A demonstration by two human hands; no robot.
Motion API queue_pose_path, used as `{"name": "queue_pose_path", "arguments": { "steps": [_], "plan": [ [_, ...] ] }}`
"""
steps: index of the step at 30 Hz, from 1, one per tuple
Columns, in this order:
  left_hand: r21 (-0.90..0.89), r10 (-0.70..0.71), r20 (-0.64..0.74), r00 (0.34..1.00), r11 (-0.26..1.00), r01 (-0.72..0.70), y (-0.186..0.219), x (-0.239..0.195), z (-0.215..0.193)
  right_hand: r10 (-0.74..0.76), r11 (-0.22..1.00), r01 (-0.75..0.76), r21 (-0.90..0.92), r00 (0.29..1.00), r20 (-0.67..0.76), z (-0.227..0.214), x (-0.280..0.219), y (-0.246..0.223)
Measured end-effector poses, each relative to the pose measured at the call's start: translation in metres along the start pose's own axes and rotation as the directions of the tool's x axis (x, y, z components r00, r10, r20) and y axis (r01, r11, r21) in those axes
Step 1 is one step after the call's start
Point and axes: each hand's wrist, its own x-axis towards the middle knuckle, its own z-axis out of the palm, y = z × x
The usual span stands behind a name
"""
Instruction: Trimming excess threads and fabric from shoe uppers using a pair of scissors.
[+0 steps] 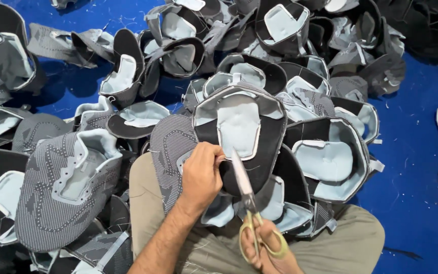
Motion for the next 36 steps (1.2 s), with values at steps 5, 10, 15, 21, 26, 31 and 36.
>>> {"name": "queue_pose_path", "arguments": {
  "steps": [5,10,15,21,26,31,36],
  "plan": [
    [-0.175,-0.362,-0.062,0.930,0.921,0.347,-0.017,-0.009,-0.004,-0.002,0.998,0.003,0.059,1.000,-0.011,-0.015,0.002,0.011],
    [0.366,0.044,-0.209,0.977,0.930,0.037,0.021,0.023,-0.022,-0.057,0.978,0.030,-0.206,0.990,-0.128,-0.069,-0.008,0.059],
    [0.363,-0.122,0.039,0.992,0.927,0.100,0.029,0.055,0.001,-0.048,0.971,0.014,-0.238,0.989,-0.137,-0.055,-0.006,0.059],
    [0.118,-0.133,0.003,0.991,0.984,0.132,0.026,0.037,0.011,-0.206,0.895,0.118,-0.431,0.964,-0.165,-0.146,-0.038,0.111],
    [-0.184,-0.261,0.050,0.964,0.946,0.265,0.032,0.023,-0.011,-0.316,0.888,0.285,-0.360,0.948,-0.031,-0.163,-0.064,0.115],
    [0.049,-0.337,0.366,0.868,0.938,0.343,0.067,0.024,-0.052,-0.434,0.836,0.281,-0.471,0.864,-0.255,-0.152,-0.080,0.115],
    [0.090,-0.125,0.284,0.951,0.991,0.103,0.036,0.001,-0.023,-0.143,0.883,-0.023,-0.468,0.938,-0.317,-0.079,-0.034,0.063]
  ]
}}
